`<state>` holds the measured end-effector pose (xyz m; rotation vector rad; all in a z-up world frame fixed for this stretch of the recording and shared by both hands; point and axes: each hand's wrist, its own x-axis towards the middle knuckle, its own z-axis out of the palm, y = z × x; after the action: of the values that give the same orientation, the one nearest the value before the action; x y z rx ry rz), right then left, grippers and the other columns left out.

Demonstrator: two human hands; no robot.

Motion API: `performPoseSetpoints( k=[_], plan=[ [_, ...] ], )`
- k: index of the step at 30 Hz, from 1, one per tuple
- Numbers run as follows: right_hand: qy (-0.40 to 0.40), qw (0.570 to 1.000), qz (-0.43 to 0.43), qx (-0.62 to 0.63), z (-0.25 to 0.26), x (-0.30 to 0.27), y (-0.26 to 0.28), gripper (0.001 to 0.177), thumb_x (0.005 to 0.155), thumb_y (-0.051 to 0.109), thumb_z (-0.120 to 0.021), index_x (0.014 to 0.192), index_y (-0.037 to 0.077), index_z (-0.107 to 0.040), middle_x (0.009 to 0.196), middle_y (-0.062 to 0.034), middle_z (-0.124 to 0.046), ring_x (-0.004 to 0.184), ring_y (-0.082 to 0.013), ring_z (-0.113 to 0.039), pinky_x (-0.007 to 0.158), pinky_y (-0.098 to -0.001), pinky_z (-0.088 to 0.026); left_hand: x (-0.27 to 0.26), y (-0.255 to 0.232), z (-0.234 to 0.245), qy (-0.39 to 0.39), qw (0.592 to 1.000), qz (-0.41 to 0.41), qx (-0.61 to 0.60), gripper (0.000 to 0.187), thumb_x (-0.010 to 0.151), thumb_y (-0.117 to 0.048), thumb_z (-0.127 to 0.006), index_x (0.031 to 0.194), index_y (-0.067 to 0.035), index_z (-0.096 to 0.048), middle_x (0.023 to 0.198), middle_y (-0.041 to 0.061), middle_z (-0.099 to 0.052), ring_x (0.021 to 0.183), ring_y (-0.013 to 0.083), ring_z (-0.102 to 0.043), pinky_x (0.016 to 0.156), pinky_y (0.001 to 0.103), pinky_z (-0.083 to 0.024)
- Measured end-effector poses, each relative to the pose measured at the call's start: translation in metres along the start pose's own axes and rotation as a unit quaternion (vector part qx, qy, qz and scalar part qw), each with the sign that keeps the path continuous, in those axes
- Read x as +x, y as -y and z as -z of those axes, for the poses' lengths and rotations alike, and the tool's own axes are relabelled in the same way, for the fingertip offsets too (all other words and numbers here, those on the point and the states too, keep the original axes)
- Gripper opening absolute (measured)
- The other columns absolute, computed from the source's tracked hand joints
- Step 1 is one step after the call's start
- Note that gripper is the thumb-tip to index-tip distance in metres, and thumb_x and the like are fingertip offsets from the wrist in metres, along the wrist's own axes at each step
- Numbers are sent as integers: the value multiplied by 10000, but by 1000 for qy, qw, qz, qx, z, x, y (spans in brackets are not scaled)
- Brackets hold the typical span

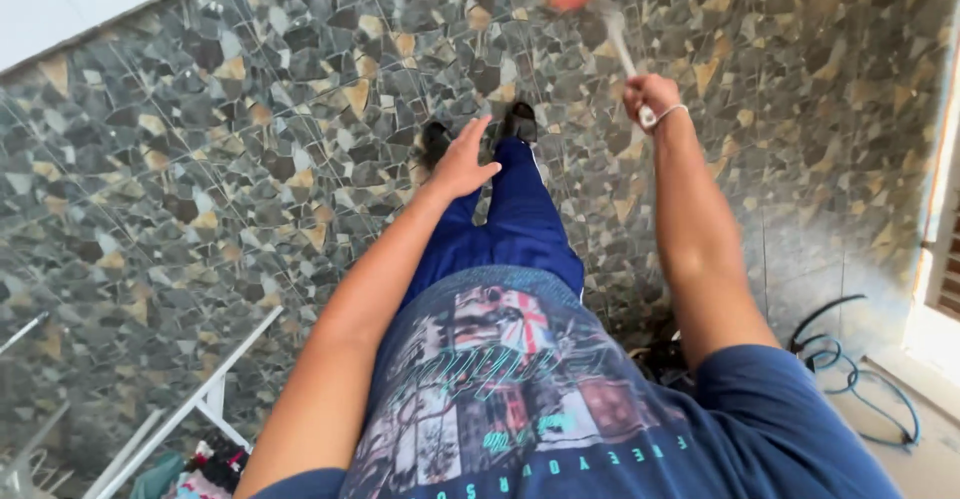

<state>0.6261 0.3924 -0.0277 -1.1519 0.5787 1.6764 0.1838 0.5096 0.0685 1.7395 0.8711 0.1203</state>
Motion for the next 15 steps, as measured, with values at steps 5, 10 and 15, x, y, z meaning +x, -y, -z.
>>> performPoseSetpoints(
  k=[5,10,15],
  plan=[
    [-285,888,101,-346,-10,-102,-28,164,946,169,-672,857,39,-627,640,-40,-591,438,-147,-518,385,-345,-408,19,-47,-6,94,995,16,39,945,818,-262,-816,1594,-159,-286,1634,223,-318,1455,437,-362,1159,474,-362],
    [-136,893,47,-427,-58,-141,-92,97,891,202,-656,888,106,-640,602,15,-547,442,-99,-489,393,-301,-396,33,-40,-19,102,993,0,55,942,815,-277,-814,1593,-168,-295,1628,223,-335,1449,431,-387,1170,478,-365],
    [-14,973,-64,-220,-119,-69,-122,179,947,283,-694,900,113,-663,525,69,-441,372,-61,-352,338,-243,-271,52,-44,-27,81,994,-5,75,945,800,-276,-826,1571,-143,-297,1604,220,-364,1452,427,-390,1175,474,-363]
  ],
)
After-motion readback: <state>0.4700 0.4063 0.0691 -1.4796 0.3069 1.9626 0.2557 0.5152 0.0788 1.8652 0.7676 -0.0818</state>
